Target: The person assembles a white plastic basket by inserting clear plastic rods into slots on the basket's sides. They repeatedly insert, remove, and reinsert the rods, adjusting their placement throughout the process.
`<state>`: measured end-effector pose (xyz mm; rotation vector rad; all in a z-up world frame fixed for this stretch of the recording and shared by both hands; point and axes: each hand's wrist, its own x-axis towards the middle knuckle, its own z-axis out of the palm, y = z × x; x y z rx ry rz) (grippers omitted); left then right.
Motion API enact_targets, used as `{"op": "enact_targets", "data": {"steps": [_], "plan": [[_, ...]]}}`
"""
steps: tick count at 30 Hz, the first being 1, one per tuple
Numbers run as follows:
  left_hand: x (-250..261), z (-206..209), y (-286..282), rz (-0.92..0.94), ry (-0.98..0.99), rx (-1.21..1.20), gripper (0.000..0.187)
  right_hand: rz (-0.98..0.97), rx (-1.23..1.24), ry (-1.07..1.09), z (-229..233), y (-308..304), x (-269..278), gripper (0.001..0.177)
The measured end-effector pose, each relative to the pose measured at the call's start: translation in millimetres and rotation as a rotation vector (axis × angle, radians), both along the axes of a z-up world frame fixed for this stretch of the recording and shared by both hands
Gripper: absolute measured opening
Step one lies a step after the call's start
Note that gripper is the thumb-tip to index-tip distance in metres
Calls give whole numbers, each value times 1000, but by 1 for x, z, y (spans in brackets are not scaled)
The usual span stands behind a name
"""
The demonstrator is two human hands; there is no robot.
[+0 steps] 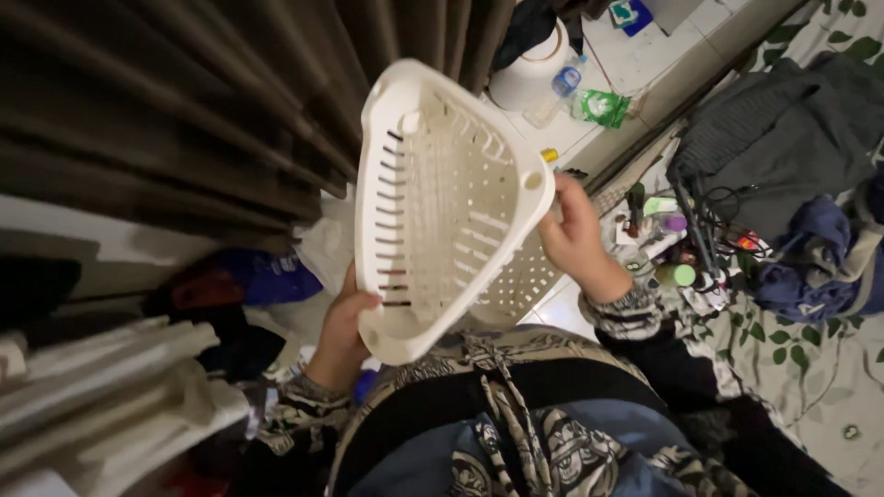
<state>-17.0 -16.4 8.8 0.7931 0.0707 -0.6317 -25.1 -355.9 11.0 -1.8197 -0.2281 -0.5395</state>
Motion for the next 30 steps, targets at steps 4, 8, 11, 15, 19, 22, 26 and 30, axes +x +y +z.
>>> {"op": "enact_targets", "data": {"steps": [4, 8, 11, 15, 19, 22, 26, 30], "plan": [[16, 38, -2, -117, -113, 347, 86, 44, 62, 5, 21, -6, -4, 30], [37, 86, 13, -139, -386, 1081, 76, 71, 104, -67, 46, -8, -3, 30], [40, 112, -7, 105, -958, 1272, 71, 15, 69, -129, 60, -8, -4, 29], [35, 136, -63, -161, -803, 1232, 74, -18, 15, -183, 74, -6, -12, 32], [47, 149, -97, -347, -485, 1184, 103, -72, -72, -182, 84, -3, -17, 28], [47, 148, -104, -394, -456, 1150, 102, -76, -105, -172, 92, 3, -19, 28], [46, 136, -105, -395, -450, 1060, 87, -92, -273, -162, 105, 15, -30, 27], [47, 122, -86, -297, -308, 644, 83, -121, -382, -223, 117, 27, -31, 27]]}}
